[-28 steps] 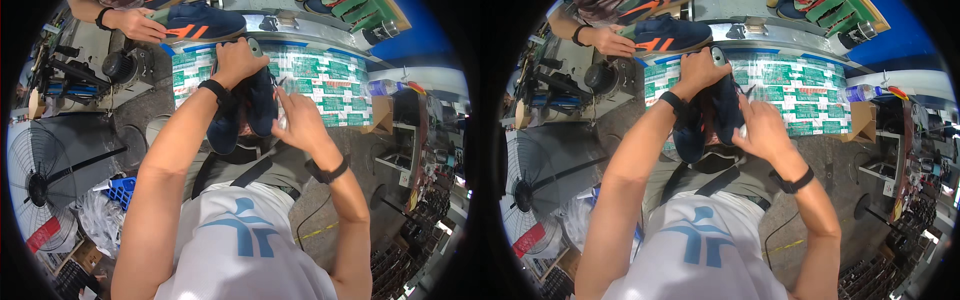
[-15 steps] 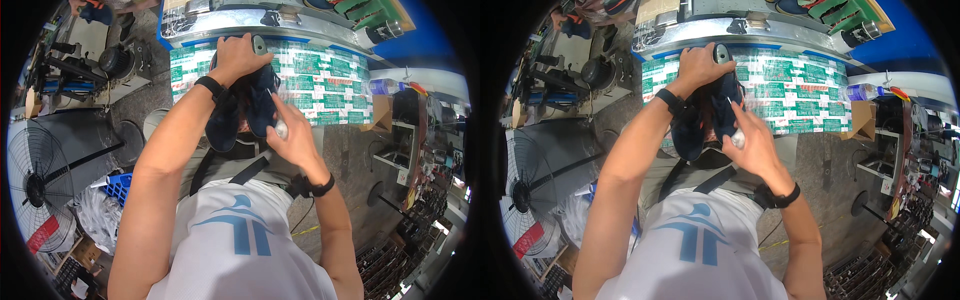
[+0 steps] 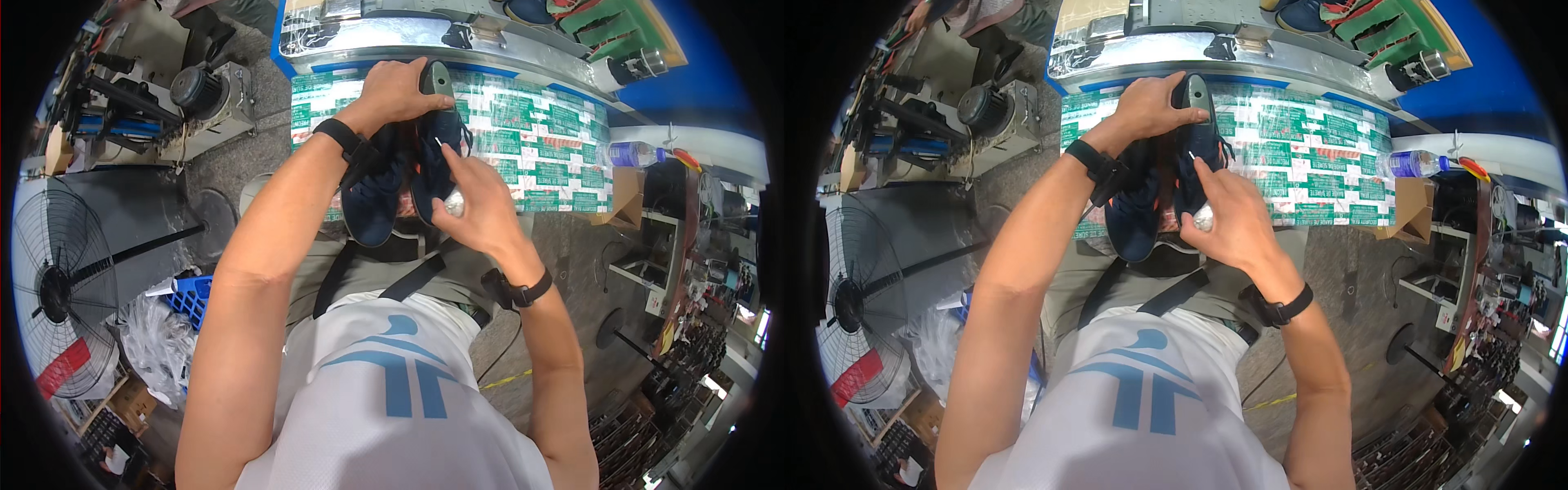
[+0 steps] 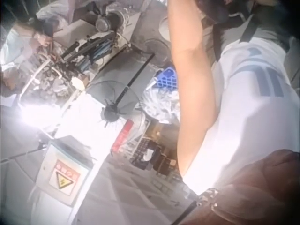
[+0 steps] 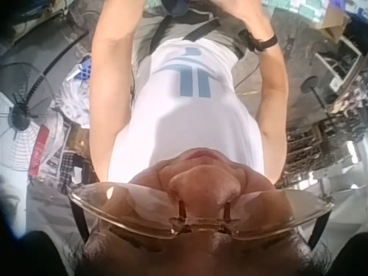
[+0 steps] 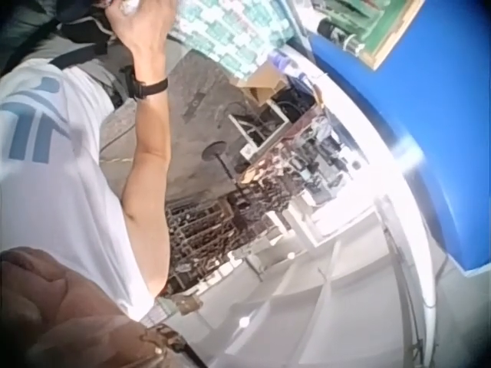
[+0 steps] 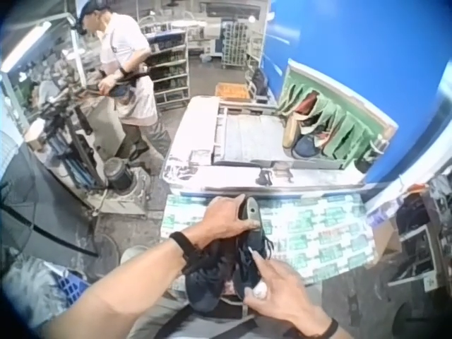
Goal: The recorder applies glue to the soles and seams of athletic shoes using a small brush or applicator at a factory workstation.
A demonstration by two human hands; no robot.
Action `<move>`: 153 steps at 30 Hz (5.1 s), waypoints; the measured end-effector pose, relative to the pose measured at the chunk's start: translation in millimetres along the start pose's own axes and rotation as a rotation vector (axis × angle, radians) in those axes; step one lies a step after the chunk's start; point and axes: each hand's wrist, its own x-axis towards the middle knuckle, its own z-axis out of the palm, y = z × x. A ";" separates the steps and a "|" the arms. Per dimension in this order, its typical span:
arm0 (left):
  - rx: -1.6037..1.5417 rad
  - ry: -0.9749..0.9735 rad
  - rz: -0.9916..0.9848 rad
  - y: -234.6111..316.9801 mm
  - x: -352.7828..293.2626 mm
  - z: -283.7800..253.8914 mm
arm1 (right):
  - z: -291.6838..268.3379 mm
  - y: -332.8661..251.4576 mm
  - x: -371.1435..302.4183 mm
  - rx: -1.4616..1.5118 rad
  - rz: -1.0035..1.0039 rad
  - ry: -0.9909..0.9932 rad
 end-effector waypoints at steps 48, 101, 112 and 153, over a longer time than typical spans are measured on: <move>-0.007 0.061 0.010 -0.8 -0.7 2.9 | -20.5 26.2 -13.1 0.181 0.212 -0.035; -0.102 0.631 -0.104 -151.6 -87.1 38.9 | 39.8 54.5 19.0 0.162 0.379 0.295; 0.070 0.381 -0.120 -147.3 -124.3 48.9 | 75.0 82.8 13.2 0.742 0.792 0.423; 0.100 0.391 -0.218 -130.1 -115.9 39.1 | 154.3 -59.1 57.5 0.603 0.503 0.319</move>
